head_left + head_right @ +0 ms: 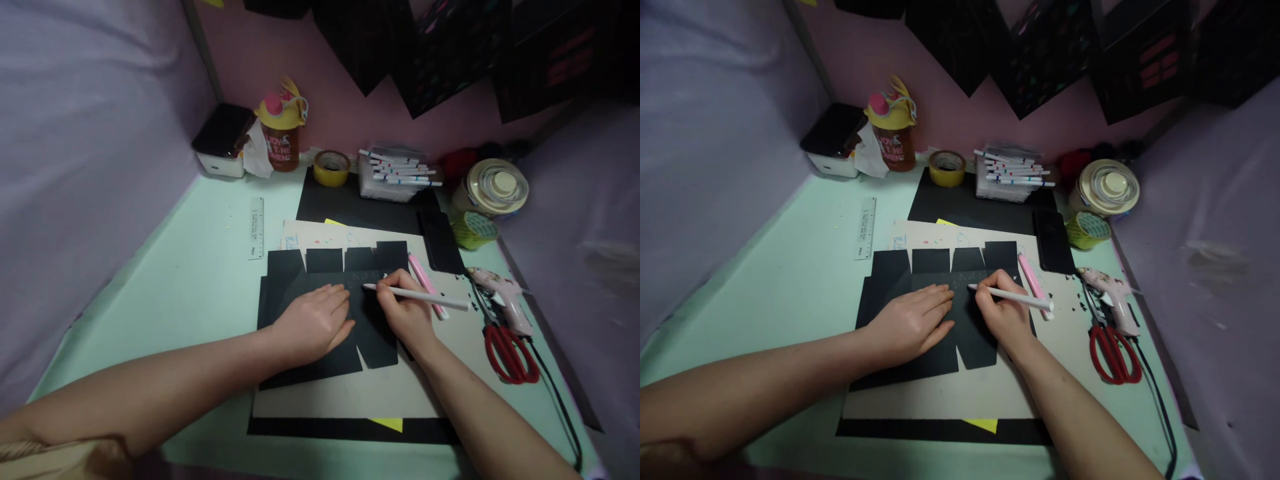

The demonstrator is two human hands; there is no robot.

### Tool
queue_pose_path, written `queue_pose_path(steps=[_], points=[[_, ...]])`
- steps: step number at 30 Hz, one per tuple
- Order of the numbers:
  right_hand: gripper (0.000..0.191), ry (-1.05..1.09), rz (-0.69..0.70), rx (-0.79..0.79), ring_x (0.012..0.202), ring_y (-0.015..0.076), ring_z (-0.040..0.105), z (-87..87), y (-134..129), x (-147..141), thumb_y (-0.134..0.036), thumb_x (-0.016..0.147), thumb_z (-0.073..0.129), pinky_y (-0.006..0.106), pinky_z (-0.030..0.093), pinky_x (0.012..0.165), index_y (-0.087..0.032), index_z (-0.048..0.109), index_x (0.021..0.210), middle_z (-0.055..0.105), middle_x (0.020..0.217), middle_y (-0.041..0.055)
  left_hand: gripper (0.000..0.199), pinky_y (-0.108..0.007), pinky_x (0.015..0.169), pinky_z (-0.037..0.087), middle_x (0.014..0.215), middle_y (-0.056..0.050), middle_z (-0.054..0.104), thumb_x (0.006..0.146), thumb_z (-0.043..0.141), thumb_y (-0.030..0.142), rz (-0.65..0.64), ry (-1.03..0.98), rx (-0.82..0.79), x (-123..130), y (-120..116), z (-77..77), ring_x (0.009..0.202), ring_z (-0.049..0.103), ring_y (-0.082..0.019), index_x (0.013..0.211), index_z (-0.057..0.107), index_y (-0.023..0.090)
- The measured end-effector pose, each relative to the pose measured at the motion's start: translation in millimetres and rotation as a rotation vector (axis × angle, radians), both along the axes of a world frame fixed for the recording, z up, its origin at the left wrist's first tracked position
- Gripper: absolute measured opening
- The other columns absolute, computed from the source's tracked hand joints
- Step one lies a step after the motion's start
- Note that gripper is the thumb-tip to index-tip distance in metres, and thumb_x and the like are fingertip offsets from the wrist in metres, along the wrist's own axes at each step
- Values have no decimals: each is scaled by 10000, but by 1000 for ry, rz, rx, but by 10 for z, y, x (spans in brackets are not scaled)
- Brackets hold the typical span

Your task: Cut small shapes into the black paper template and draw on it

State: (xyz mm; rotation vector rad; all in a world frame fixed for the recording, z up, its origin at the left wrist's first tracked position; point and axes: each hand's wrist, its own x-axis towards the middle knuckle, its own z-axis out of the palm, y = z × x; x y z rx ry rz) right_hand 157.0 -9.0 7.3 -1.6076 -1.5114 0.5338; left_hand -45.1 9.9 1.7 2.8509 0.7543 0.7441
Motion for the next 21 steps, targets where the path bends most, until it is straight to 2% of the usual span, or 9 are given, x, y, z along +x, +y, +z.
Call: queue_pose_path(steps=[4,21], points=[[141,-23,74,-15,574,135,518,2,8,-4,-241,824,565,254,398,550,-216,537,688,554,601,-36,277,-395,971,519,1101,-156,685,943,472,267,3,3,14,3,-1,1,1094,636,-246,1027,654,76],[156,-5,99,-39,563,125,505,12,8,-10,-227,822,569,245,389,543,-214,528,672,542,591,-43,283,-383,959,527,1072,-151,695,935,484,266,5,-7,51,14,1,14,1057,653,-252,995,665,56]])
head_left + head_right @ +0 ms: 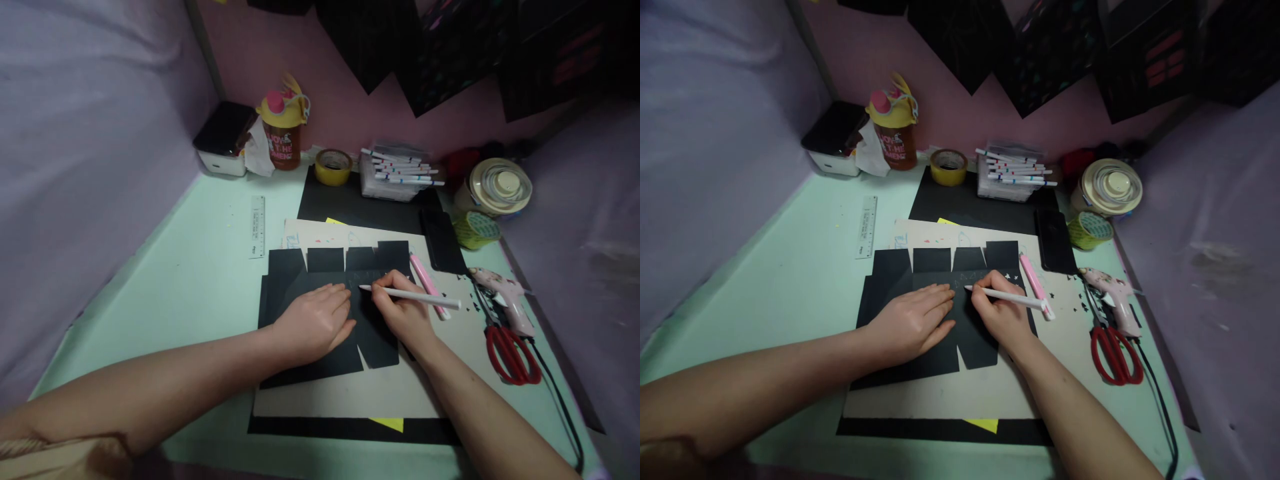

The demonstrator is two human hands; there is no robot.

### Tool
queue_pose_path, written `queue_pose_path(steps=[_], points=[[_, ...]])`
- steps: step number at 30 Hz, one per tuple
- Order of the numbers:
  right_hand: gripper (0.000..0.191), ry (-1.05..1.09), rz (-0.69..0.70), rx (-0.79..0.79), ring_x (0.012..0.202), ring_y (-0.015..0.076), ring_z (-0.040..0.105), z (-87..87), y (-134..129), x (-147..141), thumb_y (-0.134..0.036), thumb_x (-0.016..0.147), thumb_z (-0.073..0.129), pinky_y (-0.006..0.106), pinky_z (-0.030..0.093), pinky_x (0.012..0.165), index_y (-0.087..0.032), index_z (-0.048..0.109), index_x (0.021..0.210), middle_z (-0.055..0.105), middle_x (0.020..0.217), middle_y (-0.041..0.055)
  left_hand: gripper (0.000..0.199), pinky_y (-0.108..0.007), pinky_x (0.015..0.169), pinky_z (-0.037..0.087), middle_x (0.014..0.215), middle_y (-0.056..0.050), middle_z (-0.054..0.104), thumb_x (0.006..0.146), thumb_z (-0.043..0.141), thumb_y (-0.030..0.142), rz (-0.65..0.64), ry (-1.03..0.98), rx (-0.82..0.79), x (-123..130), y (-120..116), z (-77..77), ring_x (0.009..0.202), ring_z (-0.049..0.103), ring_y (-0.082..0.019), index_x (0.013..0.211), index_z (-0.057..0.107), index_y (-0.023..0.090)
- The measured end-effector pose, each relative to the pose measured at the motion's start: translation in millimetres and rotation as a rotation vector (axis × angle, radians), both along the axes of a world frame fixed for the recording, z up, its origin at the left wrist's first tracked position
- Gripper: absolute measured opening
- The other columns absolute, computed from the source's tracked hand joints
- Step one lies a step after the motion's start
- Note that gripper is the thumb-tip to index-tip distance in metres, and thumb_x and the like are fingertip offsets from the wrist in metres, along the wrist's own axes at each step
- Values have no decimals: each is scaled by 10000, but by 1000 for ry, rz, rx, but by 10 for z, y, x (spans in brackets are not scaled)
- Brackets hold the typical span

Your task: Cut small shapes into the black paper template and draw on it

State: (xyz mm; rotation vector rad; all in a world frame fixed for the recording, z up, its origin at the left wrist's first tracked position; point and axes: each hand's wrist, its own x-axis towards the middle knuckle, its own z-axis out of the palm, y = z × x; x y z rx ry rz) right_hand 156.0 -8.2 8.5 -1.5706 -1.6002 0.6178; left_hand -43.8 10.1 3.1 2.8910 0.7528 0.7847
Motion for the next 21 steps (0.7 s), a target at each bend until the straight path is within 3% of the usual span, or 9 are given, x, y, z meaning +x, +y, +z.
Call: queue_pose_path(steps=[12,17,21], points=[[163,9,13,13,553,117,513,-2,-15,-1,-222,814,582,238,395,530,-204,543,657,552,587,-40,274,-367,967,523,1071,-136,699,940,480,270,4,8,10,-5,-1,7,1059,653,-235,999,661,72],[113,110,-253,288,600,131,551,73,-5,93,-199,803,592,252,441,577,-204,577,692,601,653,-23,266,-375,953,533,1076,-141,696,933,496,262,1,0,10,-11,0,1,1049,656,-245,979,667,64],[38,117,-341,289,609,136,553,114,58,218,-219,813,597,261,441,580,-199,611,784,599,679,-18,260,-381,955,531,1069,-143,695,925,510,251,-15,-4,5,-11,6,-4,1055,653,-253,978,671,53]])
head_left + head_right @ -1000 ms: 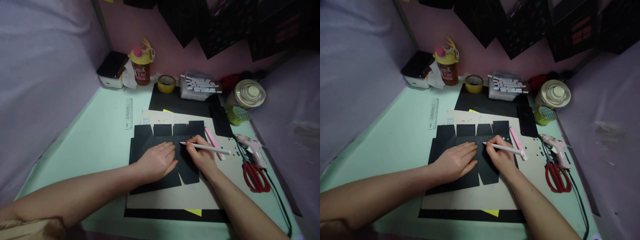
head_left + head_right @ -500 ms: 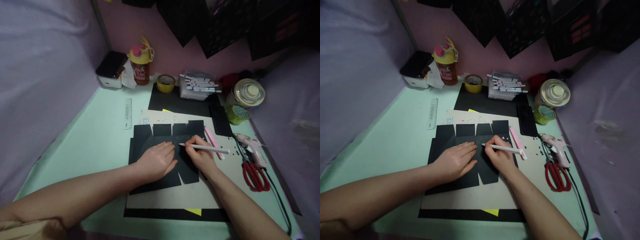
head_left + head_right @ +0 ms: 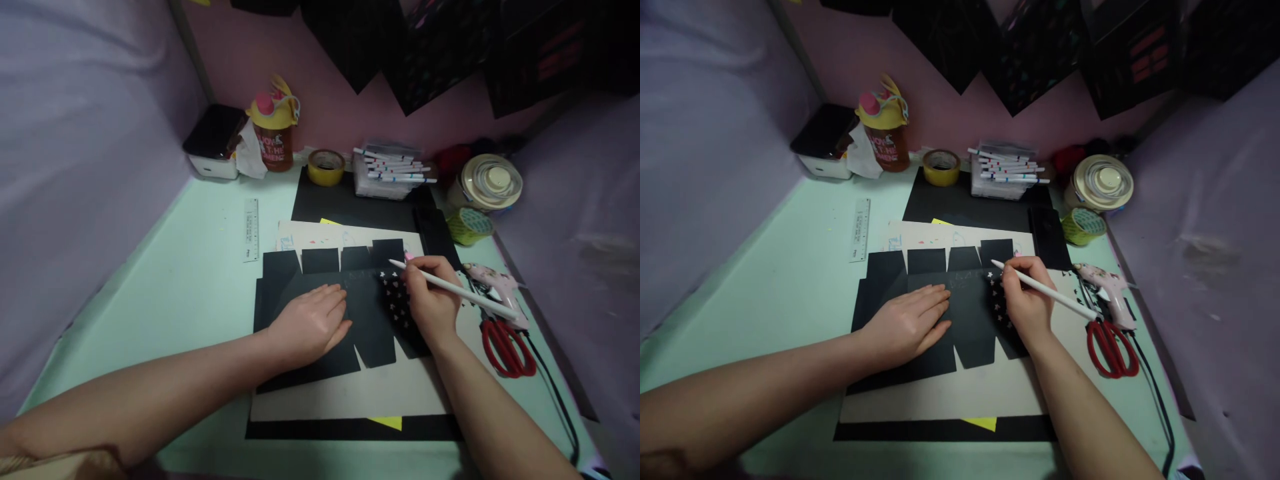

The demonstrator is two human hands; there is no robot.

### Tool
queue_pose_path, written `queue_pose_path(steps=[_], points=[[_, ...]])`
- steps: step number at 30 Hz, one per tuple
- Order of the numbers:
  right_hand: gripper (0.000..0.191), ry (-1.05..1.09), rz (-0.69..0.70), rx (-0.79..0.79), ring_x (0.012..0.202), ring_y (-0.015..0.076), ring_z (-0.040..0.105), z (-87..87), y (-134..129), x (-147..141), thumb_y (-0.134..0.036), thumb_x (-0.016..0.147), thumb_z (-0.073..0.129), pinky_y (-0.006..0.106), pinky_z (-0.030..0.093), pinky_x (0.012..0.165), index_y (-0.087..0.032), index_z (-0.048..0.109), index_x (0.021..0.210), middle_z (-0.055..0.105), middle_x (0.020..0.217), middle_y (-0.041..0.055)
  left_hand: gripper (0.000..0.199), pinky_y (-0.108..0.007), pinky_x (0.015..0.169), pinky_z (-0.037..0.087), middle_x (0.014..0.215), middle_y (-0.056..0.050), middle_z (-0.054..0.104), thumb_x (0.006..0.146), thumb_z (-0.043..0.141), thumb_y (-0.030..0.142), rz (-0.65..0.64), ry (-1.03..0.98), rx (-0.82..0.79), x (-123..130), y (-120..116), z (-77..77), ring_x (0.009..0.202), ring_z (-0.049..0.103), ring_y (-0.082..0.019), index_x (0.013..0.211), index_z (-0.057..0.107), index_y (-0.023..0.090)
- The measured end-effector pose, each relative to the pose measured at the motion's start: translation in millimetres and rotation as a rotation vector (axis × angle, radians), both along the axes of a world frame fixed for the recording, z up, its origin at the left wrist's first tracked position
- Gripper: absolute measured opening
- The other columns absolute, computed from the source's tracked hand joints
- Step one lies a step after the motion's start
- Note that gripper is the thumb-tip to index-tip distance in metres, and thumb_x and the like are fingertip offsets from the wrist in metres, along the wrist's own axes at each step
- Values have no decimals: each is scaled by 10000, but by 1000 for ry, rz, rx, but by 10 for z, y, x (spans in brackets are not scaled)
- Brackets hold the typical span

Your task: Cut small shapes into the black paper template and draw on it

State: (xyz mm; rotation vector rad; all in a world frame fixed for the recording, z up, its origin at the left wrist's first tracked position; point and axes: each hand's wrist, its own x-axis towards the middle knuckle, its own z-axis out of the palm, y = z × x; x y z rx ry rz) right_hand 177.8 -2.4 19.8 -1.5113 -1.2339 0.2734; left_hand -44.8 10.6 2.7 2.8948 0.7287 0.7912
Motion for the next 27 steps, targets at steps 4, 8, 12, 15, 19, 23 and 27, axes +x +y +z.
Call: queue_pose_path(steps=[4,8,12,15,19,23,27], points=[[80,87,13,-66,614,139,550,-8,55,95,-260,837,589,266,426,577,-201,634,867,599,692,-13,270,-392,948,537,1070,-145,693,921,518,248,3,1,-4,-1,4,-9,1043,657,-258,1016,668,44],[52,126,83,-168,585,130,524,-6,85,124,-241,799,613,262,413,567,-201,643,811,595,665,-18,271,-394,942,541,1089,-149,688,923,512,249,5,-1,6,-4,7,-10,1043,656,-263,1013,671,49],[37,134,161,-224,596,132,524,-17,92,122,-220,781,605,256,403,560,-203,638,783,606,670,-15,272,-395,929,549,1089,-151,689,929,499,247,10,-1,13,-2,8,3,1048,655,-270,996,673,49],[58,108,209,-257,584,127,514,-33,85,119,-212,788,578,255,399,563,-204,626,758,593,643,-22,269,-395,922,555,1082,-150,692,927,499,243,6,-3,19,-5,9,8,1044,657,-271,989,674,49],[83,23,245,-263,569,125,507,-43,67,100,-202,784,561,244,386,538,-203,610,718,574,611,-27,264,-390,927,553,1078,-145,695,925,501,240,6,-4,24,-10,9,13,1040,659,-268,984,676,52],[80,-60,268,-285,529,118,486,-56,48,62,-206,779,564,234,356,489,-204,609,713,567,592,-31,265,-391,923,555,1082,-146,694,925,500,238,4,-2,26,-7,10,31,1034,661,-268,993,675,50],[78,-90,276,-307,547,122,513,-69,44,33,-214,779,558,234,378,506,-202,607,719,590,611,-24,258,-395,926,552,1085,-150,691,923,507,235,3,-2,20,-6,13,35,1043,658,-268,998,671,50]])
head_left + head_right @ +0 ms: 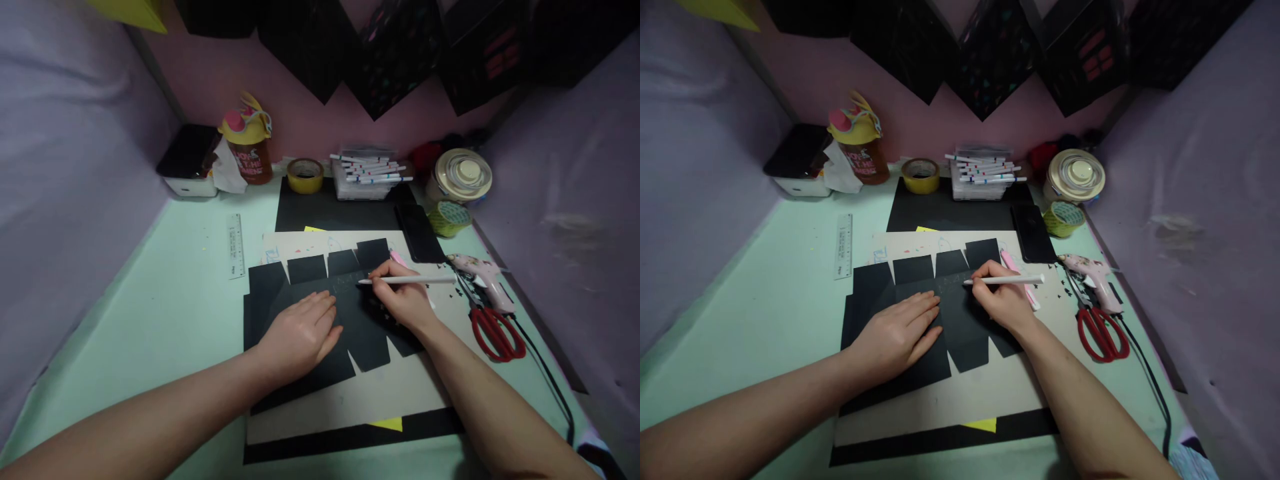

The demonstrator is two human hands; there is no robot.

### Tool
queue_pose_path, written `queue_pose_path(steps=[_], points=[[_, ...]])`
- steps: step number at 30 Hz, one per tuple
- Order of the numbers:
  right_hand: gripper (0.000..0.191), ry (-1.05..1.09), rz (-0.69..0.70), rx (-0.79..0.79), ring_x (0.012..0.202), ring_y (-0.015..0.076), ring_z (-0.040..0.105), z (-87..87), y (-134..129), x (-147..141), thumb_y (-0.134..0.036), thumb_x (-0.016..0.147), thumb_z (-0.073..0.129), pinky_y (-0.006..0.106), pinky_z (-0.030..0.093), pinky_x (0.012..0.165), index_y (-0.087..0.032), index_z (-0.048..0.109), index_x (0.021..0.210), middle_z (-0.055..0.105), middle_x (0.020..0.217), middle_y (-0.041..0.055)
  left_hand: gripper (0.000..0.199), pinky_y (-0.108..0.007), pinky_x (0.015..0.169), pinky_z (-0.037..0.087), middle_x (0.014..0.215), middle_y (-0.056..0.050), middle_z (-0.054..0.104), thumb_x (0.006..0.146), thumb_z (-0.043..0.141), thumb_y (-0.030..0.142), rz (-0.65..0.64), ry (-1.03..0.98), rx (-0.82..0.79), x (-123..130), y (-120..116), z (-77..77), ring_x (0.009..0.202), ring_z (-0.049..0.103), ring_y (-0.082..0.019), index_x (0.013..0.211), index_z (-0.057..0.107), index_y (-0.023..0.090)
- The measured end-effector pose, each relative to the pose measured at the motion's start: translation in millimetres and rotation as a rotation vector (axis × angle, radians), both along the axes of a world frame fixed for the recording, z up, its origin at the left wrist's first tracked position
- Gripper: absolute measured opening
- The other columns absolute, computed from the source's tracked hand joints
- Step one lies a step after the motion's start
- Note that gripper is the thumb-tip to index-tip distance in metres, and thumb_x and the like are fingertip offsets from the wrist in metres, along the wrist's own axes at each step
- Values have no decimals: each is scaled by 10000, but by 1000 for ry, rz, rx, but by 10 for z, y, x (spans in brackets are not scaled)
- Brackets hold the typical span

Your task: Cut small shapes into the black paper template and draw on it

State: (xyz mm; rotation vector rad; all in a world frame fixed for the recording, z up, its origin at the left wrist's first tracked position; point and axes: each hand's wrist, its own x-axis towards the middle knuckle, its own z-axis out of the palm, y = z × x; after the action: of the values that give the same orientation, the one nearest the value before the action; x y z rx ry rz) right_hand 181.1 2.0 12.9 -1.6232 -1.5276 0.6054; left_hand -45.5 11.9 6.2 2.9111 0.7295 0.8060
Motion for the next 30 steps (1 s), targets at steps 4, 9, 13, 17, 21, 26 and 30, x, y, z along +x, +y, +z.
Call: queue_pose_path(steps=[4,9,13,17,21,26,30], points=[[100,-33,17,-29,536,121,519,1,5,-11,-240,792,548,235,384,502,-200,622,738,594,600,-24,253,-399,931,549,1091,-154,687,922,509,235,-1,2,-13,-3,2,-10,1052,654,-265,1003,666,54],[111,-48,23,-48,526,122,516,24,6,-20,-252,789,545,240,386,492,-197,626,736,607,609,-17,255,-396,930,551,1097,-149,687,927,500,238,2,7,-19,1,2,-6,1062,651,-260,1017,662,64],[112,-45,30,-59,543,130,523,31,6,-28,-248,790,539,243,390,501,-198,624,739,598,599,-15,255,-392,928,551,1090,-145,691,930,493,240,1,6,-12,1,5,3,1054,653,-260,1006,665,68],[107,-38,49,-65,564,133,535,23,9,-29,-246,795,537,244,392,514,-201,611,733,601,617,-14,254,-391,934,547,1089,-147,690,925,502,234,-6,5,-19,-1,5,9,1051,654,-263,1003,665,55],[107,-40,72,-50,590,135,548,21,14,-33,-241,797,536,245,398,539,-202,606,726,615,643,-13,255,-388,938,545,1091,-147,689,929,498,237,-3,9,-24,2,3,6,1054,652,-258,1008,664,61],[113,-63,19,-26,558,128,524,27,25,-40,-233,782,528,239,382,520,-205,575,682,586,606,-22,246,-389,939,545,1088,-150,689,922,512,234,0,0,-19,5,3,7,1055,653,-265,1000,666,59],[120,-77,-12,-14,533,122,504,16,30,-35,-234,785,527,236,372,502,-207,554,671,558,589,-27,247,-384,940,545,1095,-145,689,928,502,241,3,1,-21,1,3,12,1059,653,-255,1006,665,73]])
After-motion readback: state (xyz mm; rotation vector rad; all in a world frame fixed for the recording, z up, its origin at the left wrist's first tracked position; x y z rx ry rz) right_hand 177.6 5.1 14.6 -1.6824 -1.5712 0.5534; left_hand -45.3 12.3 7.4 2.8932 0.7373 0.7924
